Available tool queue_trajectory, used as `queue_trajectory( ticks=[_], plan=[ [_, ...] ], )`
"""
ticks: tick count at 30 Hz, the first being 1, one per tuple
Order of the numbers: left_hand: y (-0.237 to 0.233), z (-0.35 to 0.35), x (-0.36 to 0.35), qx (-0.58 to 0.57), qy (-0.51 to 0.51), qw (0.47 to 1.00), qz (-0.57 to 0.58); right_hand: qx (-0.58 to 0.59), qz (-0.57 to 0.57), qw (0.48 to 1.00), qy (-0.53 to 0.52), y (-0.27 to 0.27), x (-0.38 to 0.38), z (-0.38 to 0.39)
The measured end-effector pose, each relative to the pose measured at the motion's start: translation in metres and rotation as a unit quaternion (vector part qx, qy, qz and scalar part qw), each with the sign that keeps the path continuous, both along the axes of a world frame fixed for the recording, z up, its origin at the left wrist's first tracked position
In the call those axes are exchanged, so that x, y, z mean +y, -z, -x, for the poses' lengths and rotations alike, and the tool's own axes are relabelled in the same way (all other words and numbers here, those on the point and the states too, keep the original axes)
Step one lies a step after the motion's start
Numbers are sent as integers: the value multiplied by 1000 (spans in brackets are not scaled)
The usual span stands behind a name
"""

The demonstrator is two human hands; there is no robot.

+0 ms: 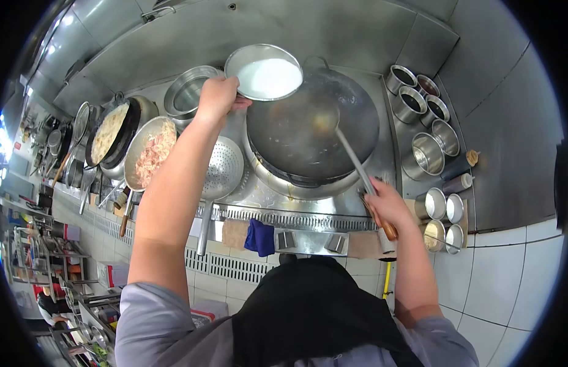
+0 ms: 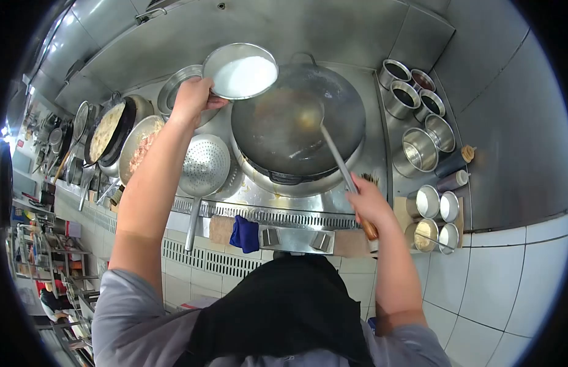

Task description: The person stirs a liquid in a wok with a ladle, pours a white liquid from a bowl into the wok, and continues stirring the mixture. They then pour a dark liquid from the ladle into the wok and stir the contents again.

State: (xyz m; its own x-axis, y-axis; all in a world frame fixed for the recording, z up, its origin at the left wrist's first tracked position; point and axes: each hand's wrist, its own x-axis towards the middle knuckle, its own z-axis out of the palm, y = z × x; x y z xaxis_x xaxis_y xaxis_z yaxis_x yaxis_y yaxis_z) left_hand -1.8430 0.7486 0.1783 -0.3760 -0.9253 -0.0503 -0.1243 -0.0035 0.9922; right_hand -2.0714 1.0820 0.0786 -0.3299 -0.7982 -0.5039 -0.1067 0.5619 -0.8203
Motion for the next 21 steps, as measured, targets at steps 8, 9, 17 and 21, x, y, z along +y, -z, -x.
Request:
queue_trajectory(
  ticks=[8,9,17,21],
  plan=[
    [-8,16,-5,-8,-4,1000,-18,-48,27,998,-13,9,-16,-7],
    [-11,17,-3,-1,-3,1000,-14,-39,16,998,-55,6,-8,7],
    [-15,25,-11,-13,0,1000,-7,-8,16,1000,-1,12,-29,-31],
    [-13,26,-20,-1,-2,1000,10,-2,-20,999,-42,-5,5,-2]
  ],
)
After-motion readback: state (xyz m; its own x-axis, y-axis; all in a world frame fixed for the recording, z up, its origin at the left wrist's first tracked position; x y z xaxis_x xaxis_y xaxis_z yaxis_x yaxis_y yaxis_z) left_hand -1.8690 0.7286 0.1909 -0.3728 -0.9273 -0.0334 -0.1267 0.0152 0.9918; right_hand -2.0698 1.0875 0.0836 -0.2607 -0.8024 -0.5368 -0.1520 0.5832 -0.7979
